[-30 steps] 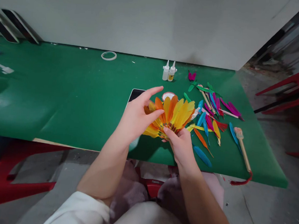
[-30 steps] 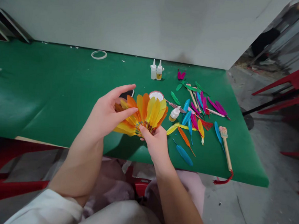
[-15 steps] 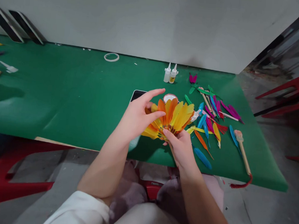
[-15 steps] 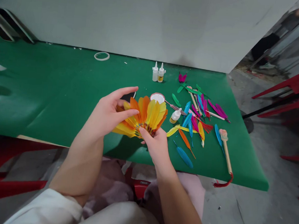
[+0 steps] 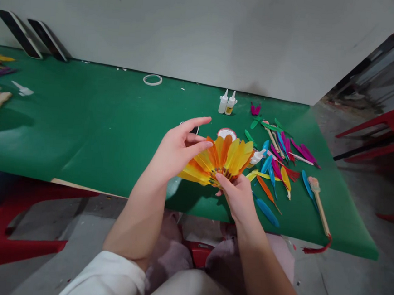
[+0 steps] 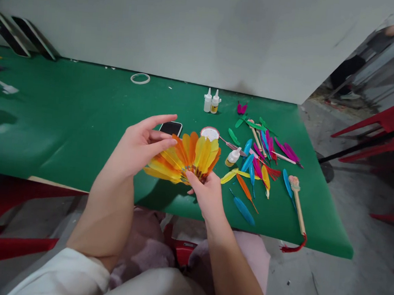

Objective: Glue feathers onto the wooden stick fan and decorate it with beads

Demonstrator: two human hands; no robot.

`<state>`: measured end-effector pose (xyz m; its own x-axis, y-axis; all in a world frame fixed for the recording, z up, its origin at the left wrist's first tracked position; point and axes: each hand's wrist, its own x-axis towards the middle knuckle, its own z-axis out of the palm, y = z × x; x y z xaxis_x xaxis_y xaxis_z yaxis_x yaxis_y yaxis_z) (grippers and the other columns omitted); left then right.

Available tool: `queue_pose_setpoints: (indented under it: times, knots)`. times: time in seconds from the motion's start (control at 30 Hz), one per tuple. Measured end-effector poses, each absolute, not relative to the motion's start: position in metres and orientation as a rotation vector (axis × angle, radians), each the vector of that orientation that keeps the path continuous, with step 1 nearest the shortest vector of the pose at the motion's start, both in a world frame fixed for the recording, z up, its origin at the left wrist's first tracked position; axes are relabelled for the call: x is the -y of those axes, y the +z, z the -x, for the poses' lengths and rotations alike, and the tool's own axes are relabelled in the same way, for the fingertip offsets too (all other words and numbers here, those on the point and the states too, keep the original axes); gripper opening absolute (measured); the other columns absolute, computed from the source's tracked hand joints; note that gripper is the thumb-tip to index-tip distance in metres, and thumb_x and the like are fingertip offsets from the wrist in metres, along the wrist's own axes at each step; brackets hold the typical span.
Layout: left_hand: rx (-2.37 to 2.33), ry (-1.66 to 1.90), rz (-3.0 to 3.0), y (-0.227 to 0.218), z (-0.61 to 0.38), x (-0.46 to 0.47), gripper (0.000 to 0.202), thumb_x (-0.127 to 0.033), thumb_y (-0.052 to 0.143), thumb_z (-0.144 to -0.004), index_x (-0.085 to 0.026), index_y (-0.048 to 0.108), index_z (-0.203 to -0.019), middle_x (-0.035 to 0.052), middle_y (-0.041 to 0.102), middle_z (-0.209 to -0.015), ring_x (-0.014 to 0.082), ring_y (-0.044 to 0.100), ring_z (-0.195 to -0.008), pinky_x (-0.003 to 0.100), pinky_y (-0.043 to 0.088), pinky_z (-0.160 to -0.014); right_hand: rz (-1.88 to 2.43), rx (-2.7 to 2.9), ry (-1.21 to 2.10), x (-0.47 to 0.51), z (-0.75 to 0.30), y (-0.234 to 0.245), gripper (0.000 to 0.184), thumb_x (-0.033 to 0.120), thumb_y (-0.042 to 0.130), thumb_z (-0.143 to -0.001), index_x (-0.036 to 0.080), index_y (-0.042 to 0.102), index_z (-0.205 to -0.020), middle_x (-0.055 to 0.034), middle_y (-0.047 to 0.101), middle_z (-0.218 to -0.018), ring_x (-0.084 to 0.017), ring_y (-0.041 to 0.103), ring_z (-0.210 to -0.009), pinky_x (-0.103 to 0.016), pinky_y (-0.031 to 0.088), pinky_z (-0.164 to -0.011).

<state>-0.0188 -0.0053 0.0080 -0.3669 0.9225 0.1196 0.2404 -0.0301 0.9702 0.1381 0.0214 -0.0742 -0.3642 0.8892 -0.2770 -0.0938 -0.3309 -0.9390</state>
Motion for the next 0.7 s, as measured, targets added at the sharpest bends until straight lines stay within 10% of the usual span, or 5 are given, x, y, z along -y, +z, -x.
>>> queue_pose_setpoints:
  times: [0.7]
  knots:
    - [-1.775,1.386,-1.414,0.005,0.026,0.007,0.045,-0.021,0.058,-0.074,-0.021,0.054,-0.119,0.0012,0.066,-0.075,0.0113,0.059,-0.065,0.023,0.047,-0.059,1.123,1.199,1.759,-0.021,-0.138,-0.079,0.035,0.036,0.072,-0.061,0.014,0.063,-0.087,-0.0033,0.065,-0.078,-0.012,0.06,-0.06,-0.019,0.047,-0.037]
